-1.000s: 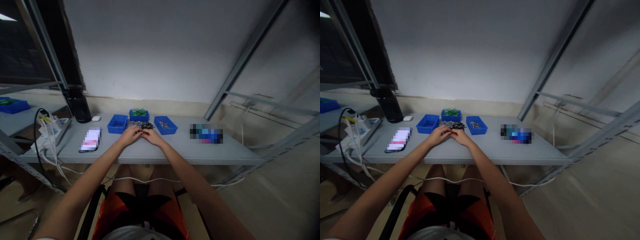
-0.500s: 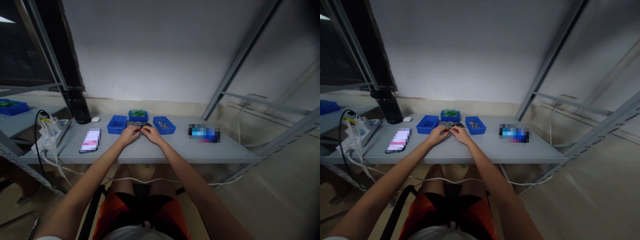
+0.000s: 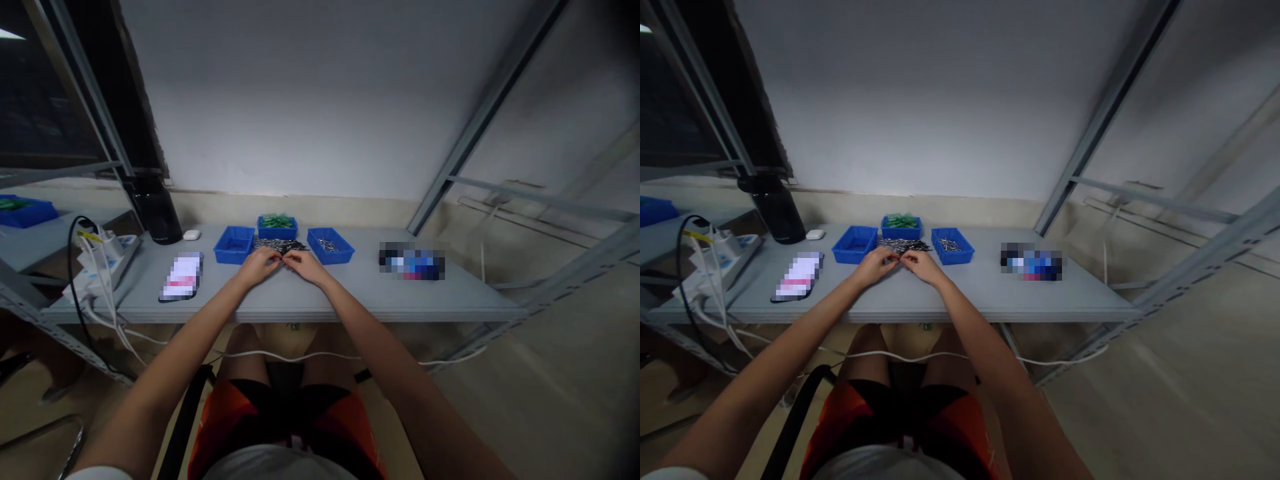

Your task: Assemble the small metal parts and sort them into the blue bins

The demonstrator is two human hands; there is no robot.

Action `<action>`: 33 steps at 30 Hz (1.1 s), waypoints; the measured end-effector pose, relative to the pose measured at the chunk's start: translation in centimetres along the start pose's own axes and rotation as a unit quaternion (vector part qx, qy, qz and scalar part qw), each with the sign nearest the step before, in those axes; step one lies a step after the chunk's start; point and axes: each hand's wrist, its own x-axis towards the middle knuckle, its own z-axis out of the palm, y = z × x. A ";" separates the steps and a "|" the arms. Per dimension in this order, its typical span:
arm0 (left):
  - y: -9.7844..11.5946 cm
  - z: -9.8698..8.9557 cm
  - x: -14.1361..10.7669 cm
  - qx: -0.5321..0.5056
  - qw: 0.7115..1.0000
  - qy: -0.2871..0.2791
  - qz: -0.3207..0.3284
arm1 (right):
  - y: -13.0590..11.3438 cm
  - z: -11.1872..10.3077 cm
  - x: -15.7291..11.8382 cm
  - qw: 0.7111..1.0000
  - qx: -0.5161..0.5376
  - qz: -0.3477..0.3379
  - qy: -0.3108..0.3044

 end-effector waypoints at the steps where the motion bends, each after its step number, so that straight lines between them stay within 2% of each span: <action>1: -0.1 0.0 0.1 -0.001 1.000 -0.001 0.004 | 0.0 0.0 0.0 1.000 -0.005 0.004 0.004; 7: -0.3 0.1 0.1 0.000 1.000 -0.016 0.015 | -0.9 -0.4 -0.4 0.991 -0.081 -0.049 0.098; 13: -0.1 0.1 0.0 0.005 1.000 -0.030 0.005 | -1.2 -0.5 -0.5 0.988 -0.100 -0.064 0.103; 19: 0.6 -0.4 -0.3 0.070 0.996 -0.058 0.002 | -0.8 -0.4 -0.3 0.988 -0.116 -0.055 0.080; 26: 0.6 -1.6 0.0 0.110 0.990 0.076 -0.043 | -1.2 -0.4 -0.4 0.991 -0.114 -0.027 0.061; 28: 0.4 -2.5 0.0 0.163 0.975 0.116 -0.093 | -1.1 -0.5 -0.4 0.990 -0.118 -0.024 0.074; 31: -0.5 -3.6 -0.4 0.239 0.933 0.181 -0.198 | -0.8 -0.5 -0.4 0.989 -0.123 -0.007 0.085; 33: -1.1 -4.0 -0.7 0.259 0.912 0.189 -0.256 | -0.6 -0.6 -0.3 0.988 -0.130 -0.007 0.082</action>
